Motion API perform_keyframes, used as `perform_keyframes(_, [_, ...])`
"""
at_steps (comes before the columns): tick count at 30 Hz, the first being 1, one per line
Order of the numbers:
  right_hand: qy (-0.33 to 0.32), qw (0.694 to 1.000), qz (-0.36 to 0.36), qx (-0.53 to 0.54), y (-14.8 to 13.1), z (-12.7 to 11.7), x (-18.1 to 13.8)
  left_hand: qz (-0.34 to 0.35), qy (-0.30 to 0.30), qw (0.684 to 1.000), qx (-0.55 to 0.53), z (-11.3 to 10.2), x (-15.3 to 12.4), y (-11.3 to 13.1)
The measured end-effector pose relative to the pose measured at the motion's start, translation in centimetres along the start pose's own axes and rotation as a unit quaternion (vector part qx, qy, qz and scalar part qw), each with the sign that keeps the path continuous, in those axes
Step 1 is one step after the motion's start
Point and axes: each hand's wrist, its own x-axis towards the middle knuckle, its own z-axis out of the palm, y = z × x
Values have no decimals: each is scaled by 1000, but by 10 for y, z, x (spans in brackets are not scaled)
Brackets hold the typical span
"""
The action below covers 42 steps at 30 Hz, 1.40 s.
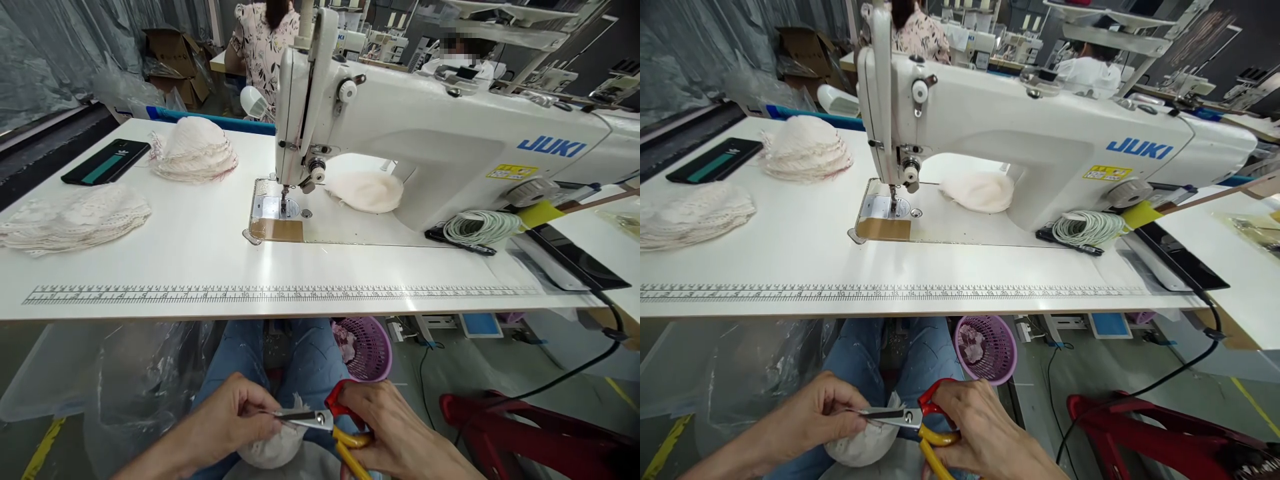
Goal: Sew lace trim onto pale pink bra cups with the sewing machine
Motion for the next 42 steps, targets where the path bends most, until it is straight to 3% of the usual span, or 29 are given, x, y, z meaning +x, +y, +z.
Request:
perform_keyframes(11, [29, 999, -22, 1, 8, 13, 0, -13, 1, 1000, -26, 0, 4, -7])
perform_keyframes(13, [31, 999, -7, -6, 6, 2, -2, -18, -1, 999, -45, -1, 6, -7])
perform_keyframes(17, [114, 993, 11, 4, 2, -33, -12, -3, -1, 998, -68, -3, 6, -5])
perform_keyframes(20, [137, 990, 17, 10, 0, -52, -19, 12, -7, 997, -81, -4, 4, -2])
perform_keyframes(23, [118, 992, 14, -37, -7, -50, -18, 17, -6, 996, -84, -3, 1, -2])
perform_keyframes(29, [28, 996, 21, -77, -19, -17, -1, 26, 17, 998, -47, -4, -6, -7])
perform_keyframes(42, [-10, 998, 23, -54, -14, -8, 8, 41, 2, 998, -54, -3, -2, -16])
